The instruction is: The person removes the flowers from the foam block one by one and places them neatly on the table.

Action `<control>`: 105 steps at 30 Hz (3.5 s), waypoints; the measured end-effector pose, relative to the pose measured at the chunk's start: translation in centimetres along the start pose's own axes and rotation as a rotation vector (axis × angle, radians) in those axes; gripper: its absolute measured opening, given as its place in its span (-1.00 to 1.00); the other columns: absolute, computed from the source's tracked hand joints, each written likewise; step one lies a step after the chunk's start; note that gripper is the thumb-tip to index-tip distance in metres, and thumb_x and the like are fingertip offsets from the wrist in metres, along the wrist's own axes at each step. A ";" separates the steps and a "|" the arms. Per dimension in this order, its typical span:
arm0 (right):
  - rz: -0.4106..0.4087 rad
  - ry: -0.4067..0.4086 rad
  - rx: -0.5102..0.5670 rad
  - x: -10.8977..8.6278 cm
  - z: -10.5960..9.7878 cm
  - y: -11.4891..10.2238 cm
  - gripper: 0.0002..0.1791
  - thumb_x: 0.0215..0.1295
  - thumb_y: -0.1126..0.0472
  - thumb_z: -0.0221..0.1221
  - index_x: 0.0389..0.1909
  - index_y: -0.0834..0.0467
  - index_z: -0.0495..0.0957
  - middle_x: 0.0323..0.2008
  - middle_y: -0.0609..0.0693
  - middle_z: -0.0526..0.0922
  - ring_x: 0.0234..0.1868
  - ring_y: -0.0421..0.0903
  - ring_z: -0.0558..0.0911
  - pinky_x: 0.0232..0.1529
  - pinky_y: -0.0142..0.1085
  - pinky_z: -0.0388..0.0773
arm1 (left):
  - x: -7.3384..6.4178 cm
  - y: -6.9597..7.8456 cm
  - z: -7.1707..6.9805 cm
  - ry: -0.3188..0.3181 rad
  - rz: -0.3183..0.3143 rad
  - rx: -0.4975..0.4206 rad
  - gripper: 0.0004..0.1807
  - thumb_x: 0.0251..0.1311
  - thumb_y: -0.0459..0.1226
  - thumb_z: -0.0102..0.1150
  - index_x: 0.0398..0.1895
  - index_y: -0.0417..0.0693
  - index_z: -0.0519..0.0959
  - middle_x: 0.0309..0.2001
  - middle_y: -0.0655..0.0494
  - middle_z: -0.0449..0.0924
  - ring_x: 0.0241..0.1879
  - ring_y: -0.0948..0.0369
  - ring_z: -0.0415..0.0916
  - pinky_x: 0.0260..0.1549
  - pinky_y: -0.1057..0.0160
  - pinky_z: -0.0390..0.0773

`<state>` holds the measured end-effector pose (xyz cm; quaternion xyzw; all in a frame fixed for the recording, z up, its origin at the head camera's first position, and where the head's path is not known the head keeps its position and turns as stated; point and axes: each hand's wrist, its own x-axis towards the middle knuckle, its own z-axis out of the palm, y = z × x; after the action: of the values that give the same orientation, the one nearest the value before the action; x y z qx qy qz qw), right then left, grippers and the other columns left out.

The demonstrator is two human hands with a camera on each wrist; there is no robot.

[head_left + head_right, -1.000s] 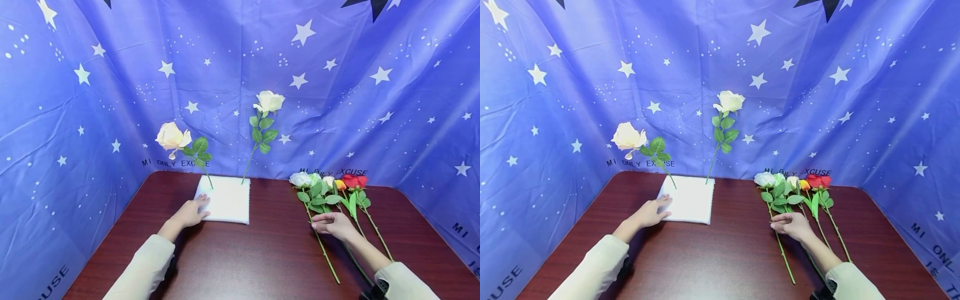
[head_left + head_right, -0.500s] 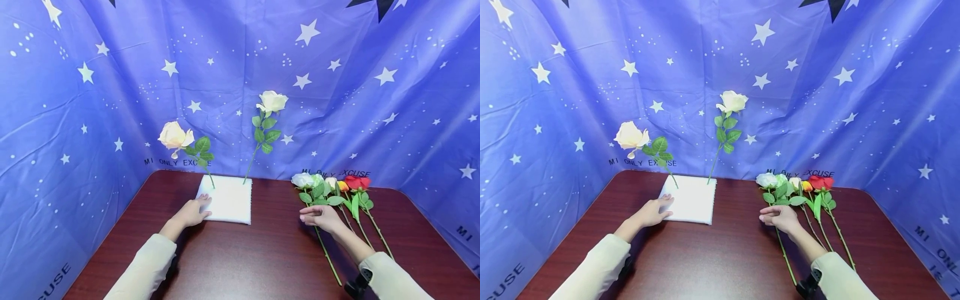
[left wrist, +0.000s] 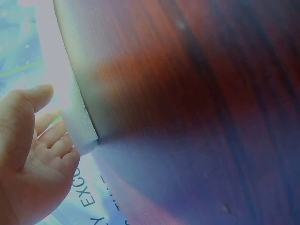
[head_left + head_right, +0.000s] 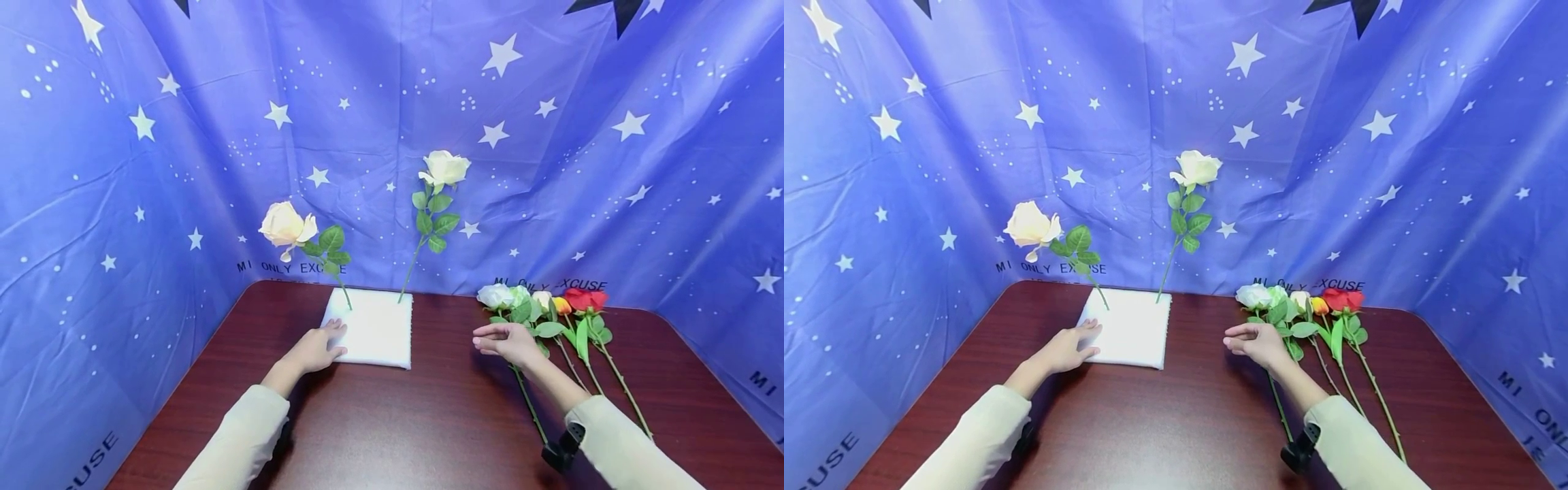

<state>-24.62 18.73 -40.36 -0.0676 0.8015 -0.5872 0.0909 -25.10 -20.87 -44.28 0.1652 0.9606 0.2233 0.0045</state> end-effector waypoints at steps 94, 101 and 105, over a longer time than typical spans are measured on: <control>-0.459 0.269 0.099 14.0 21.7 -5.5 -0.83 0.03 0.42 0.36 -0.31 0.38 0.70 -0.29 0.30 0.74 -0.17 0.14 0.74 -0.10 -0.31 0.70 | -0.1 0.3 -0.1 -0.013 0.012 -0.018 -0.44 0.27 -0.20 0.15 0.29 -0.26 0.40 0.38 -0.19 0.31 0.44 -0.09 0.18 0.41 -0.04 0.24; -0.429 0.309 0.085 13.9 20.9 -5.5 -0.85 0.03 0.38 0.38 -0.33 0.33 0.72 -0.32 0.28 0.75 -0.25 0.06 0.77 -0.34 -0.50 0.65 | 0.0 0.2 -0.3 0.010 0.010 -0.011 -0.46 0.24 -0.21 0.19 0.27 -0.23 0.43 0.36 -0.15 0.36 0.42 -0.06 0.23 0.38 -0.01 0.29; -0.426 0.320 0.092 13.9 20.6 -6.1 -0.84 0.02 0.38 0.38 -0.32 0.32 0.72 -0.31 0.25 0.75 -0.26 0.07 0.77 -0.37 -0.57 0.61 | 0.2 0.3 -0.6 -0.008 0.023 -0.013 -0.46 0.24 -0.23 0.19 0.27 -0.26 0.43 0.35 -0.19 0.35 0.41 -0.09 0.24 0.37 -0.03 0.30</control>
<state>-33.57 -5.21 -41.52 -0.1369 0.7457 -0.6322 -0.1596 -25.20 -20.82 -43.56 0.1771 0.9571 0.2291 0.0069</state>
